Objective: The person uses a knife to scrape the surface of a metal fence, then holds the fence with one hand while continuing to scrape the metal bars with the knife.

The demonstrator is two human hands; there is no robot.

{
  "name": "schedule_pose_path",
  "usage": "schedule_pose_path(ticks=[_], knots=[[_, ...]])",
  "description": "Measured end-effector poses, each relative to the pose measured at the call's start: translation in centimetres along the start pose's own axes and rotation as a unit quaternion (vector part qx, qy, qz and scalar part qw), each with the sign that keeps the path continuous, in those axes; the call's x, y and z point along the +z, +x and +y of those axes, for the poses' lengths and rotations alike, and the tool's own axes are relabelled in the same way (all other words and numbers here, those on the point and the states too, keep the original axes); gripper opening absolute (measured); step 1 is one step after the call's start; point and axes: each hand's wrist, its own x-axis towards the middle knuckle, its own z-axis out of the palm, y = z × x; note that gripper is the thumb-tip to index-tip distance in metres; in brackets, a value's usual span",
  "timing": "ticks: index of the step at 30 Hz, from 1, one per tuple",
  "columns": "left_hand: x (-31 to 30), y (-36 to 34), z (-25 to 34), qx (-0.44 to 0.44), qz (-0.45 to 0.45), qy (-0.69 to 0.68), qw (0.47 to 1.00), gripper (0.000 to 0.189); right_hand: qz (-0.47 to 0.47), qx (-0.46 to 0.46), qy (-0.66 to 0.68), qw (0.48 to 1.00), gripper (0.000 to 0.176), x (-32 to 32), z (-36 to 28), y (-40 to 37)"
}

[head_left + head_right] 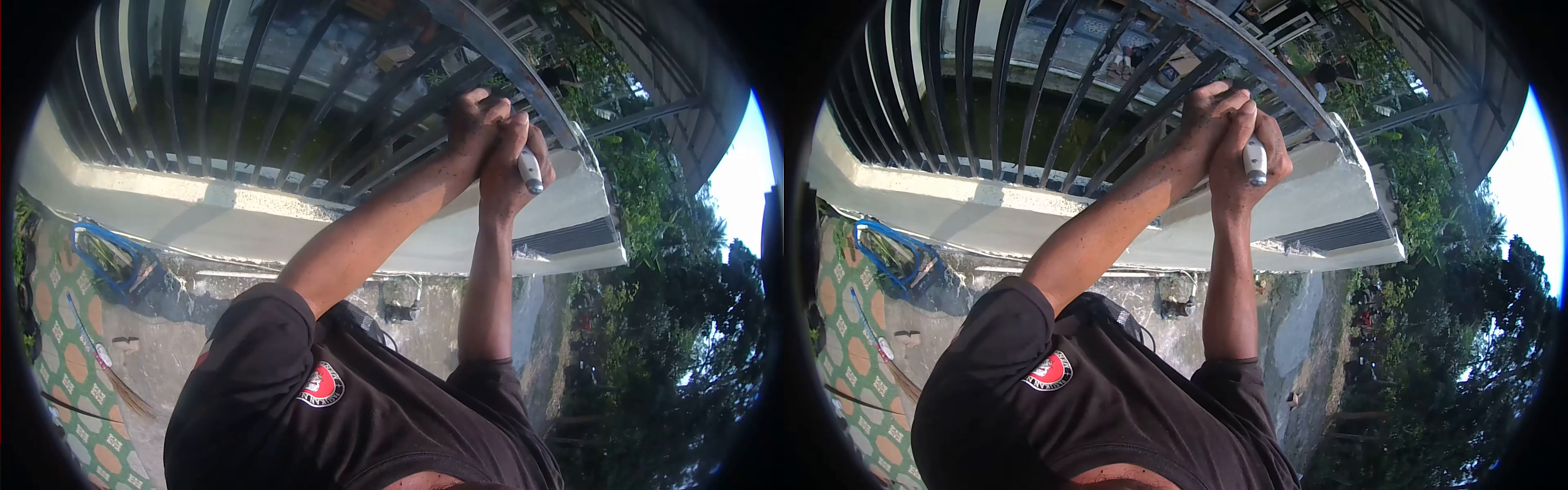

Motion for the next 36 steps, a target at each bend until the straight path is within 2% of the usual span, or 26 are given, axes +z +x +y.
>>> schedule_pose_path(ticks=[3, 4, 5, 6, 7, 10, 12, 13, 15, 16, 18, 21, 22, 23, 25, 26, 27, 29, 30, 33, 34, 35, 36], knots=[[-1.8, -1.7, -0.2, -0.004, 0.005, 0.004, 1.0, 0.019, -0.01, -0.029, 0.011, 0.999, 0.026, 0.9, 1.6, -2.1], [-3.1, -2.6, -1.2, -0.078, 0.047, -0.051, 0.995, 0.021, -0.027, -0.008, 0.013, 1.0, 0.024, 1.4, 2.1, -3.8], [-5.5, -3.7, -2.5, -0.075, 0.049, -0.031, 0.996, 0.023, -0.038, -0.025, 0.031, 0.998, 0.022, 2.4, 2.5, -5.6], [-7.3, -4.8, -3.5, -0.106, 0.066, -0.072, 0.99, 0.023, -0.064, -0.019, 0.031, 0.997, 0.019, 3.1, 3.2, -7.4], [-9.1, -5.4, -4.3, -0.131, 0.079, -0.057, 0.987, 0.02, -0.067, -0.052, 0.044, 0.995, 0.013, 3.9, 4.1, -9.0], [-11.2, -6.8, -5.3, -0.191, 0.128, -0.104, 0.968, 0.018, -0.077, -0.061, 0.045, 0.994, 0.012, 5.3, 4.8, -11.7], [-11.8, -7.0, -4.9, -0.167, 0.051, -0.137, 0.975, 0.015, -0.097, -0.015, 0.037, 0.995, 0.012, 5.3, 4.5, -11.9], [-11.8, -7.2, -4.6, -0.168, 0.054, -0.138, 0.975, 0.015, -0.1, -0.014, 0.036, 0.994, 0.012, 5.3, 4.6, -11.9], [-12.1, -7.2, -4.1, -0.229, 0.027, -0.17, 0.958, 0.024, -0.101, -0.002, 0.034, 0.994, 0.013, 5.6, 4.8, -11.9], [-12.4, -7.1, -4.5, -0.23, 0.031, -0.169, 0.958, 0.024, -0.104, -0.001, 0.035, 0.994, 0.013, 5.7, 5.0, -12.0], [-12.1, -6.7, -4.8, -0.22, 0.018, -0.176, 0.959, 0.034, -0.078, -0.063, 0.026, 0.995, 0.016, 5.8, 5.3, -11.6], [-9.5, -5.1, -3.4, -0.214, 0.035, -0.133, 0.967, 0.033, -0.042, -0.065, 0.012, 0.997, 0.019, 5.1, 5.0, -9.2], [-8.1, -4.7, -1.9, -0.196, 0.02, -0.134, 0.971, 0.026, -0.043, -0.062, 0.001, 0.997, 0.022, 4.6, 4.7, -8.0], [-7.5, -3.9, -2.3, -0.162, -0.014, -0.132, 0.978, 0.026, -0.012, -0.071, -0.01, 0.997, 0.025, 4.3, 4.1, -6.9], [-4.6, -3.0, -0.9, -0.133, -0.021, -0.141, 0.981, 0.03, 0.015, -0.061, -0.011, 0.998, 0.03, 3.2, 3.5, -4.6], [-3.4, -2.9, 0.4, -0.13, 0.018, 0.012, 0.991, 0.041, 0.019, 0.046, 0.028, 0.998, 0.034, 2.7, 2.7, -4.0], [-3.1, -3.0, 0.5, -0.129, 0.016, 0.011, 0.991, 0.041, 0.018, 0.11, 0.069, 0.991, 0.036, 2.4, 2.5, -3.4], [-2.8, -3.1, 0.7, -0.116, 0.035, -0.002, 0.993, 0.053, 0.026, 0.076, 0.032, 0.996, 0.036, 2.7, 2.2, -3.6], [-3.8, -2.8, -1.0, -0.106, 0.028, -0.004, 0.994, 0.064, 0.026, 0.073, 0.033, 0.996, 0.036, 2.9, 2.3, -4.0], [-5.6, -4.4, -1.4, -0.145, 0.058, -0.04, 0.987, 0.066, 0.006, 0.025, 0.001, 1.0, 0.032, 3.6, 3.3, -6.4], [-5.3, -4.7, -1.1, -0.148, 0.098, -0.016, 0.984, 0.045, 0.006, 0.032, 0.006, 0.999, 0.032, 3.8, 3.3, -6.5], [-5.2, -4.2, -1.0, -0.15, 0.098, -0.016, 0.984, 0.045, 0.003, 0.04, 0.008, 0.999, 0.031, 3.6, 3.4, -6.7], [-5.2, -3.2, -1.3, -0.13, 0.047, -0.035, 0.99, 0.031, 0.012, 0.037, 0.009, 0.999, 0.032, 3.5, 3.2, -6.0]])
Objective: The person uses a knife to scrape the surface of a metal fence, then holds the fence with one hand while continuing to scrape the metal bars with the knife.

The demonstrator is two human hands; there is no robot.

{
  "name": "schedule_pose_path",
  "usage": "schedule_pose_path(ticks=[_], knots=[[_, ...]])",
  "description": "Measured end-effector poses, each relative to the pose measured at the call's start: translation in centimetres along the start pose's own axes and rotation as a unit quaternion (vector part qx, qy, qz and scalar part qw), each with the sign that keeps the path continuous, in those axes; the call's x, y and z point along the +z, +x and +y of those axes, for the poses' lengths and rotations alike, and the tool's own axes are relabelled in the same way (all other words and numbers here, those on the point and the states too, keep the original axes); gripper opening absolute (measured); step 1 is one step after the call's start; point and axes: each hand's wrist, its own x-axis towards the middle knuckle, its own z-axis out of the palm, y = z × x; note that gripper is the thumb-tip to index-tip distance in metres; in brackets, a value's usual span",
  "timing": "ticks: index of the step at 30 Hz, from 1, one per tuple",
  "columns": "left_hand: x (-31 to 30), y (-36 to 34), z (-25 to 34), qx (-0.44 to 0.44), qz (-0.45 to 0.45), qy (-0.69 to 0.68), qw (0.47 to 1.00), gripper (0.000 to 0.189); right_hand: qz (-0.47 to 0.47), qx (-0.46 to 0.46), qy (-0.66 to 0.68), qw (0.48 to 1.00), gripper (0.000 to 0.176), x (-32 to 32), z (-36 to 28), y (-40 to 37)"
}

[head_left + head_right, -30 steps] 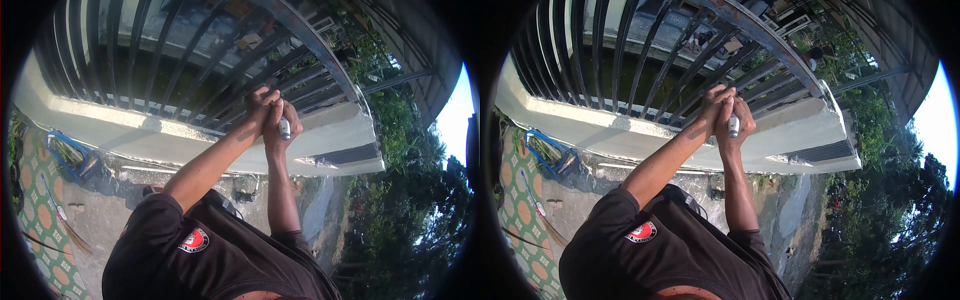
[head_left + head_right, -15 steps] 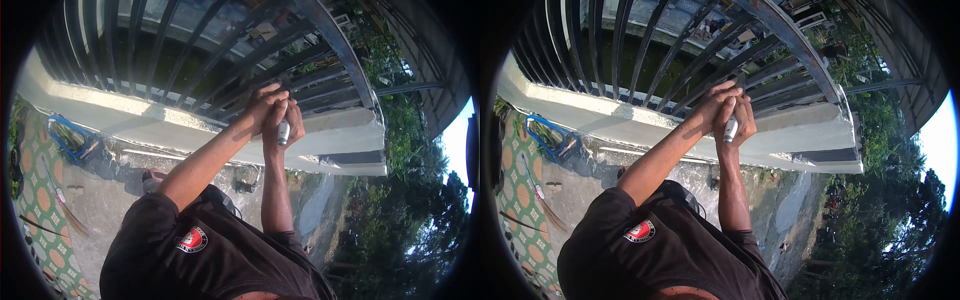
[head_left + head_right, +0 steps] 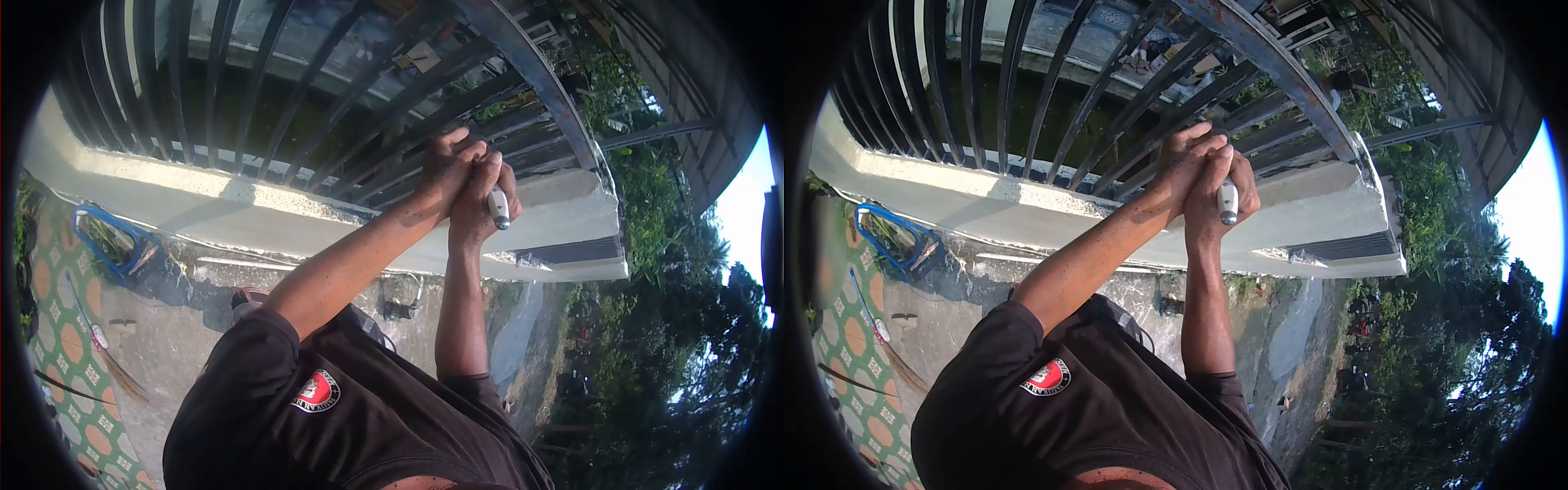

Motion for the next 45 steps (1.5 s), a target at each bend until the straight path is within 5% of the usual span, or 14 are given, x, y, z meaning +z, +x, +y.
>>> schedule_pose_path(ticks=[1, 4, 14, 17, 19, 20, 31, 33, 37, 38, 39, 41, 43, 45], knots=[[0.5, 0.1, 0.5, 0.016, -0.054, -0.014, 0.998, 0.019, 0.008, -0.002, 0.0, 1.0, 0.032, -0.1, -0.3, 1.1], [4.0, 1.2, 2.1, 0.05, -0.027, -0.017, 0.998, 0.009, 0.026, 0.011, -0.005, 1.0, 0.035, -0.6, -2.1, 4.3], [-3.6, -1.7, -1.9, -0.025, 0.017, -0.011, 0.999, 0.014, -0.037, 0.032, -0.019, 0.999, 0.033, 0.9, 0.4, -3.7], [0.7, -0.6, 0.8, 0.015, -0.01, 0.0, 1.0, 0.016, 0.03, 0.011, -0.027, 0.999, 0.035, 0.1, -0.9, 0.0], [4.4, 0.4, 1.6, 0.069, 0.01, 0.037, 0.997, 0.03, 0.055, 0.022, 0.013, 0.998, 0.037, -1.1, -2.5, 2.7], [5.0, 0.0, 3.5, 0.067, -0.035, 0.075, 0.994, 0.055, 0.062, 0.021, 0.005, 0.998, 0.031, -1.5, -3.2, 3.7], [-1.9, -2.2, -4.3, 0.027, 0.06, 0.211, 0.975, 0.058, -0.062, 0.057, 0.081, 0.993, 0.03, -2.4, 2.4, -3.3], [0.0, -1.3, -4.4, 0.083, 0.048, 0.089, 0.991, 0.063, -0.057, 0.036, 0.133, 0.989, 0.029, -3.2, 2.8, -1.7], [1.2, -3.1, -0.9, -0.024, -0.028, -0.014, 0.999, 0.077, -0.082, -0.021, 0.146, 0.986, 0.022, -5.2, 1.8, -0.5], [0.8, -3.3, -1.0, -0.03, -0.023, 0.05, 0.998, 0.078, -0.11, 0.024, 0.182, 0.977, 0.027, -6.1, 1.7, -1.4], [0.4, -3.9, -1.3, -0.027, -0.021, 0.057, 0.998, 0.078, -0.152, -0.007, 0.193, 0.969, 0.051, -7.2, 3.0, -2.2], [-0.2, -5.0, -1.6, 0.006, -0.029, 0.044, 0.999, 0.078, -0.138, 0.09, 0.309, 0.937, 0.064, -8.6, 1.4, -3.5], [-1.4, -5.4, -2.7, 0.021, -0.026, 0.103, 0.994, 0.078, -0.221, 0.139, 0.356, 0.897, 0.08, -10.5, 4.2, -5.3], [-2.6, -5.4, -3.2, 0.072, -0.017, 0.283, 0.956, 0.077, -0.299, 0.184, 0.413, 0.84, 0.086, -11.8, 6.2, -6.9]])
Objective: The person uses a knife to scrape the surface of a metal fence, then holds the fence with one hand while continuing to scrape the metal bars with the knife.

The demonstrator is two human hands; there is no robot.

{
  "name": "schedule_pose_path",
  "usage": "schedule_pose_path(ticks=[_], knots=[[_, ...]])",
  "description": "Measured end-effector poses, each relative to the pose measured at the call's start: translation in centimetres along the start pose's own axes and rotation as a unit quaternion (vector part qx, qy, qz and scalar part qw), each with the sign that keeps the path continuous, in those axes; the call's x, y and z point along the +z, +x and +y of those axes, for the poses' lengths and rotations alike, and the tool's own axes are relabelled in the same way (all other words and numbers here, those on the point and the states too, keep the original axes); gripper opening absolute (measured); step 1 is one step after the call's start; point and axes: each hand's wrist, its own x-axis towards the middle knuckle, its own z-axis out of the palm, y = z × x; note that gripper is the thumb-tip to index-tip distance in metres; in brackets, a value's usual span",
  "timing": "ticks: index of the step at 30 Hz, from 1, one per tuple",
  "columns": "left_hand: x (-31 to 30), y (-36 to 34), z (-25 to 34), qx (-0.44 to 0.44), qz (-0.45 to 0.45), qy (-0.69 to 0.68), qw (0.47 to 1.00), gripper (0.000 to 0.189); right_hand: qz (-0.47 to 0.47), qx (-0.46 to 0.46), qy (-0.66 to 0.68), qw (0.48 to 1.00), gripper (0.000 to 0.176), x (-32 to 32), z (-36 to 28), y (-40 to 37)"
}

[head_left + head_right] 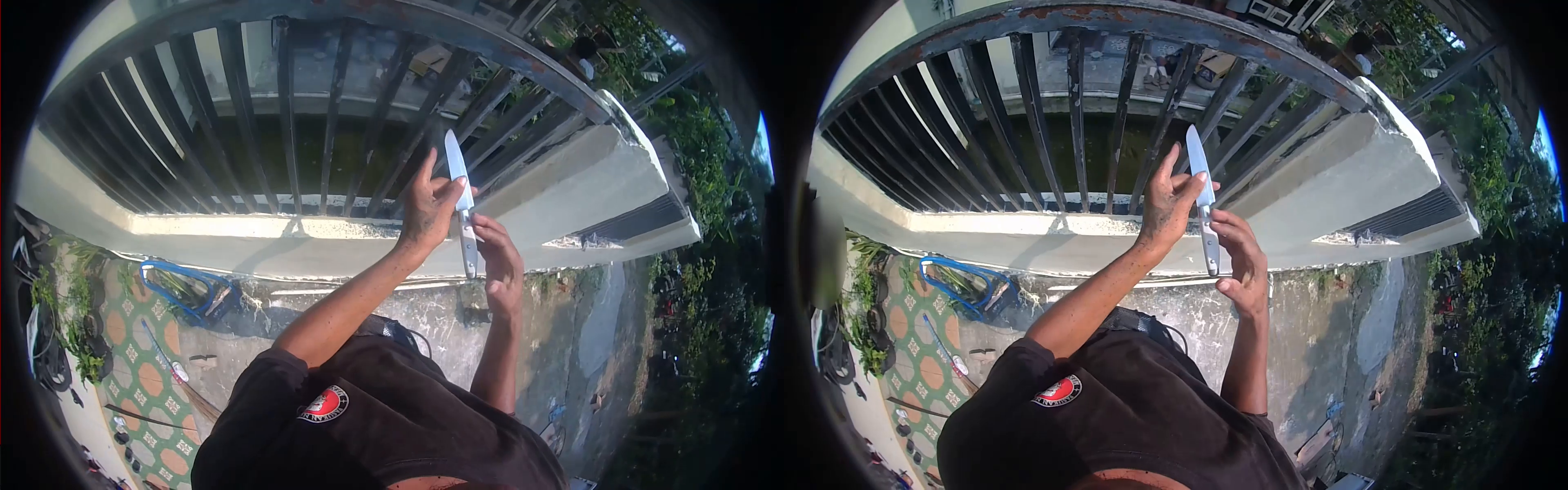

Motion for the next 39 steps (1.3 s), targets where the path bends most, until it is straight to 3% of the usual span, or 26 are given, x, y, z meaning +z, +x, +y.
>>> schedule_pose_path(ticks=[2, 6, 10, 12, 14, 18, 20, 21, 22, 24, 28, 30, 31, 32, 34, 35, 38, 39], knots=[[0.1, -0.8, 0.8, -0.007, -0.001, 0.069, 0.998, 0.075, 0.062, 0.089, 0.037, 0.993, 0.083, 1.0, 0.3, -0.7], [0.3, -2.3, 0.6, 0.022, -0.032, 0.277, 0.96, 0.043, 0.138, 0.156, -0.013, 0.978, 0.079, 2.9, 2.0, -1.1], [-1.4, -1.9, 1.3, -0.011, -0.056, 0.349, 0.935, 0.039, 0.133, 0.209, 0.129, 0.96, 0.065, 3.2, 4.4, -1.2], [-2.4, -1.3, 2.3, -0.01, -0.072, 0.408, 0.91, 0.037, 0.162, 0.227, 0.066, 0.958, 0.056, 2.5, 5.6, -1.9], [-3.0, -0.3, 3.9, 0.153, -0.012, 0.483, 0.862, 0.025, 0.181, 0.196, 0.06, 0.962, 0.049, 1.9, 6.7, -3.0], [-2.6, 2.5, 10.1, 0.355, 0.024, 0.567, 0.743, 0.013, 0.185, 0.146, -0.013, 0.972, 0.038, -0.1, 8.2, -5.0], [-2.3, 3.9, 12.7, 0.451, 0.009, 0.605, 0.656, 0.011, 0.105, 0.253, 0.002, 0.962, 0.034, -1.0, 7.5, -5.8], [-2.0, 4.5, 13.9, 0.484, 0.003, 0.623, 0.615, 0.009, 0.11, 0.256, 0.015, 0.96, 0.032, -1.0, 7.5, -6.1], [-1.6, 5.2, 15.2, 0.488, 0.002, 0.625, 0.609, 0.009, 0.109, 0.251, 0.02, 0.962, 0.032, -1.1, 7.6, -6.5], [-0.7, 6.6, 17.7, 0.57, -0.023, 0.648, 0.504, 0.011, 0.081, 0.243, -0.021, 0.966, 0.032, -1.4, 8.0, -7.0], [0.5, 10.3, 21.3, 0.557, -0.007, 0.678, 0.48, 0.02, 0.09, 0.174, -0.06, 0.979, 0.028, -2.1, 7.9, -6.5], [0.2, 12.5, 22.6, 0.461, -0.054, 0.71, 0.529, 0.027, 0.091, 0.164, -0.075, 0.979, 0.027, -2.7, 6.7, -5.6], [0.0, 13.5, 23.0, 0.428, -0.082, 0.708, 0.556, 0.046, 0.089, 0.157, -0.087, 0.98, 0.026, -3.0, 6.1, -5.0], [-0.3, 13.8, 22.7, 0.43, -0.082, 0.704, 0.559, 0.046, 0.091, 0.157, -0.092, 0.979, 0.026, -3.6, 5.6, -4.5], [-0.2, 13.9, 22.2, 0.206, -0.045, 0.786, 0.581, 0.069, 0.058, 0.111, -0.157, 0.98, 0.03, -4.5, 4.5, -3.0], [-0.8, 14.2, 21.1, 0.295, -0.019, 0.791, 0.536, 0.086, 0.06, 0.094, -0.169, 0.979, 0.036, -4.7, 3.3, -2.0], [-0.8, 14.1, 20.7, 0.278, -0.003, 0.783, 0.557, 0.087, 0.065, 0.065, -0.268, 0.959, 0.057, -4.8, -1.5, 1.9], [-1.0, 14.1, 20.6, 0.299, 0.004, 0.78, 0.55, 0.093, 0.061, 0.069, -0.281, 0.955, 0.057, -5.0, -2.5, 3.2]])
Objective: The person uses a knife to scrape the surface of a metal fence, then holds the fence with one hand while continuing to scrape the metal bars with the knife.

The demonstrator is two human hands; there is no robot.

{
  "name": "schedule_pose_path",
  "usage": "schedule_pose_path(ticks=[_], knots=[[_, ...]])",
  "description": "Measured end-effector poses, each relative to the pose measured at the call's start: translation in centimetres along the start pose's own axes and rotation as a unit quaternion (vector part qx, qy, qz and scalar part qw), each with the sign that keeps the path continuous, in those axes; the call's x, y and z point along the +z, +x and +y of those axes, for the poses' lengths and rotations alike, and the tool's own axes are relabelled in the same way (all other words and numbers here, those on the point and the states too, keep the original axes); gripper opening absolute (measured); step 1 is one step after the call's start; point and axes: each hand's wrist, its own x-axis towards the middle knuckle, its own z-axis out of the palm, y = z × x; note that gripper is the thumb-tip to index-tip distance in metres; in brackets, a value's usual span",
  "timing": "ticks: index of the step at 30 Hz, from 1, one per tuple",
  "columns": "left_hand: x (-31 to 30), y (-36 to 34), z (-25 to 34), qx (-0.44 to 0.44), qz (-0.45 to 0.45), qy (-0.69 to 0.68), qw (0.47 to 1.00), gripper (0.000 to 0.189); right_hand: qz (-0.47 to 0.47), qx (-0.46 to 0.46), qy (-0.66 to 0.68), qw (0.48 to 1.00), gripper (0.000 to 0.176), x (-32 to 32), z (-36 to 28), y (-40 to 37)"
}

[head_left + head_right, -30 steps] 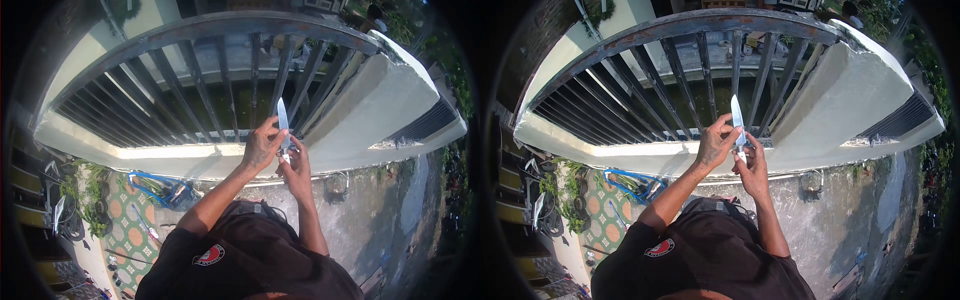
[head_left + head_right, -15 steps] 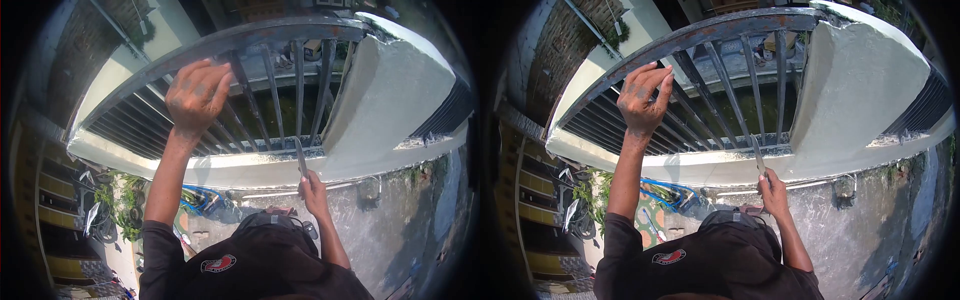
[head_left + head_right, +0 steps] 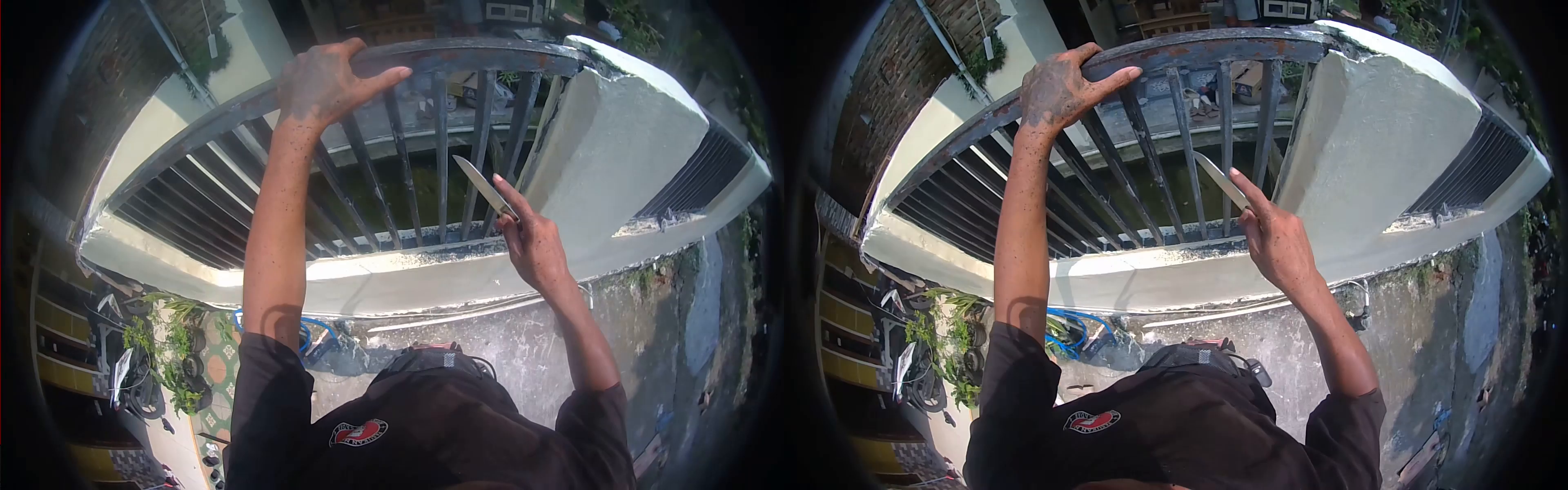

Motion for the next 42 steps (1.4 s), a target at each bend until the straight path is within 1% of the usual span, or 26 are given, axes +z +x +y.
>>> schedule_pose_path(ticks=[2, 3, 5, 7, 8, 11, 12, 13, 15, 17, 19, 21, 23, 24, 25, 27, 28, 29, 31, 32, 33, 36, 37, 38, 40, 42], knots=[[0.5, -0.1, -0.3, 0.001, 0.015, -0.003, 1.0, 0.095, -0.02, -0.088, -0.263, 0.961, 0.065, -0.7, -1.8, 2.2], [0.6, -0.2, -0.4, 0.012, 0.029, 0.005, 0.999, 0.097, -0.024, -0.082, -0.273, 0.958, 0.065, -0.8, -3.1, 3.1], [0.5, -0.2, -0.5, 0.007, -0.004, -0.028, 1.0, 0.102, 0.001, -0.121, -0.428, 0.896, 0.068, -1.3, -5.9, 4.9], [0.3, -0.5, -0.3, 0.014, 0.007, -0.025, 1.0, 0.09, 0.013, -0.107, -0.485, 0.868, 0.069, -1.7, -8.5, 6.7], [-0.5, -1.1, -0.4, 0.113, 0.23, -0.144, 0.956, 0.045, 0.032, -0.103, -0.528, 0.842, 0.07, -1.4, -9.3, 7.3], [0.6, -1.0, -1.2, 0.092, 0.227, -0.134, 0.96, 0.051, 0.056, -0.082, -0.554, 0.826, 0.067, -0.2, -9.2, 7.8], [1.6, -0.8, -1.8, 0.142, 0.325, -0.17, 0.919, 0.054, 0.029, -0.062, -0.561, 0.825, 0.066, 0.9, -8.4, 7.2], [1.5, -0.8, -1.8, 0.135, 0.331, -0.18, 0.916, 0.054, 0.027, -0.06, -0.572, 0.817, 0.066, 2.1, -7.4, 6.5], [1.1, -1.0, -1.4, 0.042, 0.231, -0.18, 0.955, 0.059, -0.045, -0.029, -0.606, 0.793, 0.067, 3.9, -6.5, 5.3], [2.2, -0.5, -1.7, 0.037, 0.233, -0.185, 0.954, 0.065, -0.033, -0.033, -0.619, 0.784, 0.068, 3.7, -7.1, 5.5], [3.3, -0.4, -1.8, 0.103, 0.338, -0.21, 0.912, 0.073, 0.055, -0.024, -0.615, 0.786, 0.078, 2.3, -10.3, 6.4], [1.9, -0.6, -1.7, 0.111, 0.304, -0.185, 0.928, 0.075, 0.113, -0.049, -0.607, 0.785, 0.077, 1.1, -10.8, 6.6], [0.6, -0.6, -1.6, 0.046, 0.119, -0.226, 0.966, 0.075, 0.082, -0.061, -0.612, 0.784, 0.078, 1.3, -9.6, 6.8], [-0.5, -0.8, -1.7, 0.047, 0.068, -0.159, 0.984, 0.074, 0.054, -0.074, -0.615, 0.783, 0.08, 2.0, -8.6, 6.5], [-0.4, -0.6, -1.7, 0.042, 0.07, -0.162, 0.983, 0.074, 0.052, -0.077, -0.619, 0.78, 0.08, 2.6, -8.4, 6.4], [0.3, -0.1, -1.7, 0.051, 0.013, -0.189, 0.981, 0.072, -0.003, -0.012, -0.54, 0.842, 0.076, 4.0, -8.3, 6.4], [1.4, -0.6, -0.8, 0.004, 0.155, -0.155, 0.976, 0.064, -0.003, -0.006, -0.53, 0.848, 0.08, 4.2, -8.4, 6.7], [2.2, -0.4, -1.1, 0.012, 0.155, -0.155, 0.976, 0.064, 0.002, -0.002, -0.526, 0.85, 0.08, 4.3, -8.6, 7.0], [0.8, -0.9, -2.1, 0.116, 0.141, -0.141, 0.973, 0.055, 0.004, -0.021, -0.518, 0.855, 0.082, 4.3, -10.6, 7.4], [0.5, -0.8, -2.1, 0.128, 0.137, -0.145, 0.972, 0.055, 0.022, -0.009, -0.524, 0.851, 0.079, 4.6, -11.8, 7.5], [0.4, -0.8, -2.1, 0.109, 0.125, -0.151, 0.974, 0.05, 0.025, 0.003, -0.522, 0.853, 0.079, 4.8, -12.7, 7.5], [1.3, -1.0, -2.3, 0.097, 0.134, -0.193, 0.967, 0.043, 0.041, 0.034, -0.613, 0.788, 0.07, 6.0, -15.1, 7.8], [1.7, -1.1, -2.6, 0.096, 0.159, -0.226, 0.956, 0.041, 0.036, 0.039, -0.614, 0.788, 0.07, 6.6, -15.0, 7.6], [1.9, -1.0, -2.1, 0.075, 0.164, -0.156, 0.971, 0.037, 0.049, 0.037, -0.613, 0.788, 0.07, 7.1, -14.9, 7.4], [1.9, -0.9, -2.3, 0.094, 0.152, -0.188, 0.966, 0.036, 0.058, 0.039, -0.615, 0.785, 0.07, 8.4, -14.6, 7.0], [2.7, -0.7, -2.4, 0.108, 0.146, -0.218, 0.959, 0.035, 0.016, 0.101, -0.635, 0.766, 0.071, 10.0, -13.8, 6.8]])
